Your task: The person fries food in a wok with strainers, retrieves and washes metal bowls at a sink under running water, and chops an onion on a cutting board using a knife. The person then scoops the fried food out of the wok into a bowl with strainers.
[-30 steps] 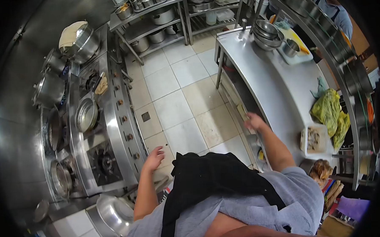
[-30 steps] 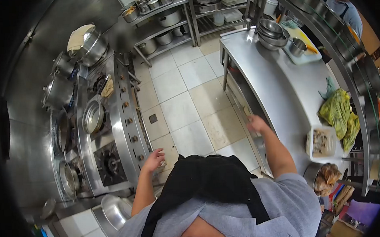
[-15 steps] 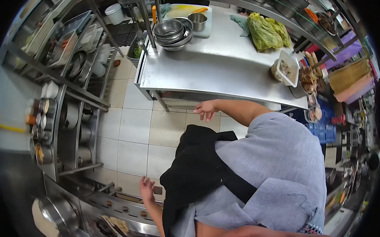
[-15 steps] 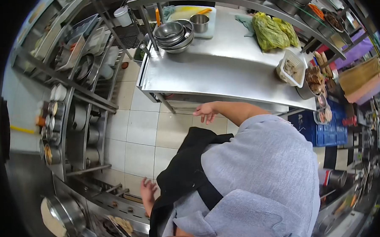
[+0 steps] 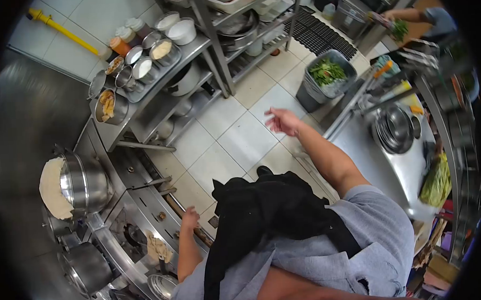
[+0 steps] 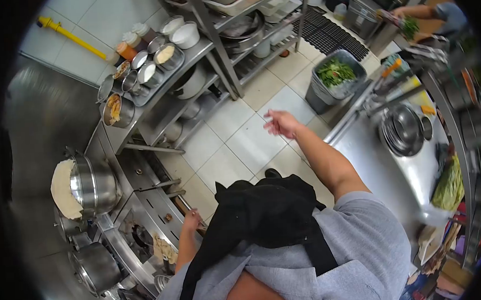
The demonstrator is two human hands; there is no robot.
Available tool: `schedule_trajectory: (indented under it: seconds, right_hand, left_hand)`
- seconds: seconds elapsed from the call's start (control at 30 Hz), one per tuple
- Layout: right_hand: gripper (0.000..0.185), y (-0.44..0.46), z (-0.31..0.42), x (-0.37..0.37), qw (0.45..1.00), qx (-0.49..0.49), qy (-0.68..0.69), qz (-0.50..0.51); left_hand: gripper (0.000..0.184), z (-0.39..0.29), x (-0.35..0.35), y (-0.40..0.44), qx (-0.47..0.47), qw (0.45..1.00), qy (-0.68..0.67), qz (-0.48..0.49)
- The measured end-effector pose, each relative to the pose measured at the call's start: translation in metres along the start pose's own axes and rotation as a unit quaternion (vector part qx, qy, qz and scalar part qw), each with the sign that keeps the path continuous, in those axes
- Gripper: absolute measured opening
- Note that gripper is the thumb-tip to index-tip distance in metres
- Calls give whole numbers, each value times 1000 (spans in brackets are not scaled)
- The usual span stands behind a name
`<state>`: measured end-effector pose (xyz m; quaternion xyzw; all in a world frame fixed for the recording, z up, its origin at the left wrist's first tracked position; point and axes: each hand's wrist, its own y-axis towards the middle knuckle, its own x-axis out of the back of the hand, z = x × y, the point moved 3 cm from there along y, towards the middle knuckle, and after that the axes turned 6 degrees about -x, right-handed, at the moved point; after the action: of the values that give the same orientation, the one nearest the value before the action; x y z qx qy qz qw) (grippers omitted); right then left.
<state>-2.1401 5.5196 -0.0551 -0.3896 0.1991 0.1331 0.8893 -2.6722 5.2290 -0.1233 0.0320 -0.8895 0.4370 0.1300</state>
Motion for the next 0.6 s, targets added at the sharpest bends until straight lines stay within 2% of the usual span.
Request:
schedule_trajectory:
  seconds: [0.07, 0.17, 0.23, 0.27, 0.3, 0.37, 0.43, 0.47, 0.53, 0.6]
  right_hand:
    - [31, 51, 65, -10, 996, 43, 58, -45]
    - [28, 131, 148, -6, 959, 140, 202, -142]
    - [27, 188, 189, -1, 939, 157, 255, -167]
    - [27, 215, 208, 6, 922, 168, 293, -189]
    - [27, 242, 222, 9, 919, 166, 296, -200]
    - [37, 295, 244, 12, 906, 173, 316, -224]
    - [37, 348, 274, 11, 908, 167, 289, -253]
    - [37, 369, 284, 12, 910, 154, 264, -280]
    - [37, 396, 314, 10, 912, 140, 243, -298]
    - [38, 422, 337, 16, 915, 117, 224, -314]
  left_hand:
    - [48, 12, 23, 5, 66, 994, -87, 16]
    - [46, 17, 45, 50, 97, 985, -132, 53]
    - [47, -25, 48, 88, 138, 990, -24, -13]
    - [47, -46, 49, 122, 158, 984, 80, 19]
    - [47, -66, 56, 156, 164, 982, 85, 27]
    - [50, -110, 61, 224, 127, 961, 224, 105]
    - [52, -193, 48, 256, 39, 996, 64, 40]
    - [52, -222, 44, 267, 36, 996, 73, 43]
    - [55, -279, 35, 289, -37, 997, 28, 69]
    - [55, -318, 20, 296, -56, 992, 61, 94]
